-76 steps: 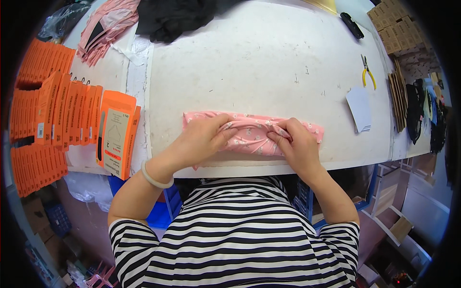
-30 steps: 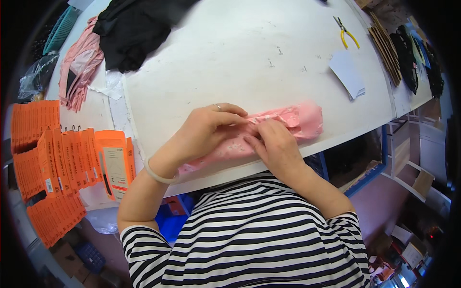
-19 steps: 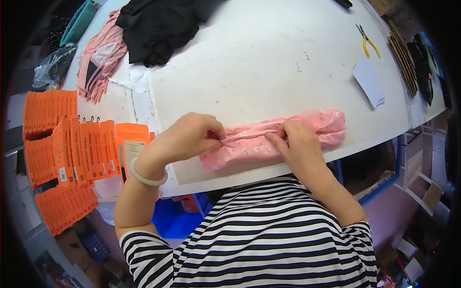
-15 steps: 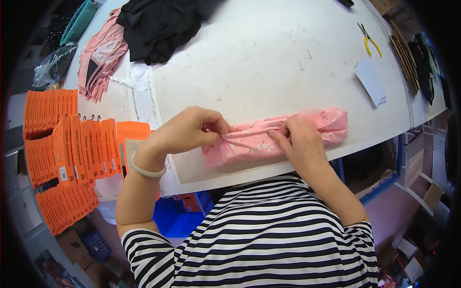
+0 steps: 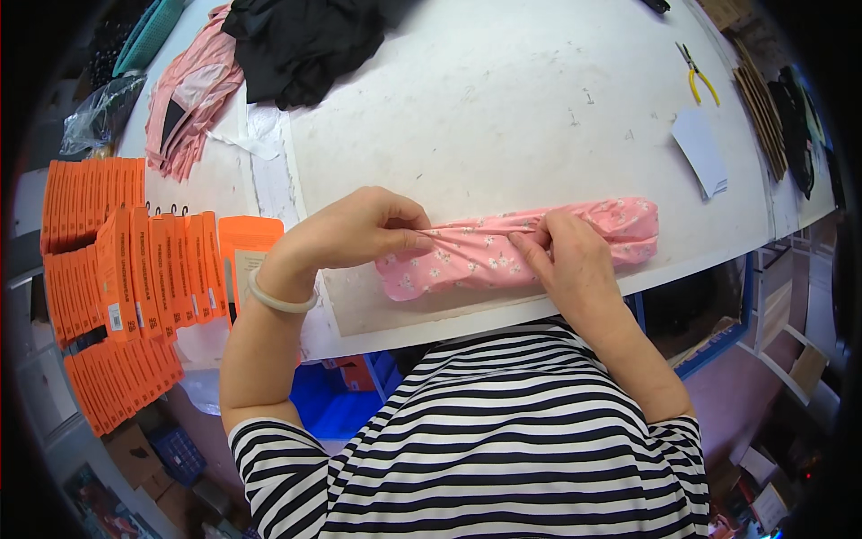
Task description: The person folds black and pink patterned underwear on a white table, inserts them into orange packaging, and stacks the packages. The person handles the items one at a time, folding them neatly before placing them into the packaging.
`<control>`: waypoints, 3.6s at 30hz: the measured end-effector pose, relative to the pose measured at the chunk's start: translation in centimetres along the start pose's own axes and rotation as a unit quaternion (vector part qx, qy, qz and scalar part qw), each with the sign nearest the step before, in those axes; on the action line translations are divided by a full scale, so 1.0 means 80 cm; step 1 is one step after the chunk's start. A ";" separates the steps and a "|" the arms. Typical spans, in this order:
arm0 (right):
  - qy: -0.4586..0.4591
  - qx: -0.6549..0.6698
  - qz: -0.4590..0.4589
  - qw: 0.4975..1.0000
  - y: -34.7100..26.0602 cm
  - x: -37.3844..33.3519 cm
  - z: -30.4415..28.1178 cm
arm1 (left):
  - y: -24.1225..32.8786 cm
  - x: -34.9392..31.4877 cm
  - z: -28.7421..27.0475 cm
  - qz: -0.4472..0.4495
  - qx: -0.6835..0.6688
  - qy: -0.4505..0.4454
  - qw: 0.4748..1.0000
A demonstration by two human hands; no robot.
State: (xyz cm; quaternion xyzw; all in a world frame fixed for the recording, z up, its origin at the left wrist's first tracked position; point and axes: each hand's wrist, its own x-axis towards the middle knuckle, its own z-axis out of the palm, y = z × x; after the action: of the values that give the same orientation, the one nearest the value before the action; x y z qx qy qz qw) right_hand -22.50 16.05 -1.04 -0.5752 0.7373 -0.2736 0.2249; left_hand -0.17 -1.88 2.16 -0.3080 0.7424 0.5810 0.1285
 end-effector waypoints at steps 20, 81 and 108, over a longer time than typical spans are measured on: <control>0.010 -0.056 0.009 0.998 -0.005 -0.001 0.008 | 0.011 -0.006 0.038 0.277 0.260 0.149 0.913; 0.103 -0.241 0.027 0.965 -0.026 0.003 0.040 | 0.000 -0.011 0.013 -0.006 -0.016 -0.007 1.000; -0.060 0.208 -0.067 0.974 0.041 -0.005 -0.036 | 0.101 0.081 0.088 -0.164 -0.299 -0.008 0.940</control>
State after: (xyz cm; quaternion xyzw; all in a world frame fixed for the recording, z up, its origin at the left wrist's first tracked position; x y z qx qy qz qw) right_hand -26.69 17.47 -1.03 -0.5794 0.6088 -0.4009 0.3646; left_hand -11.31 3.84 2.89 -0.4450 0.4724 0.7497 0.1297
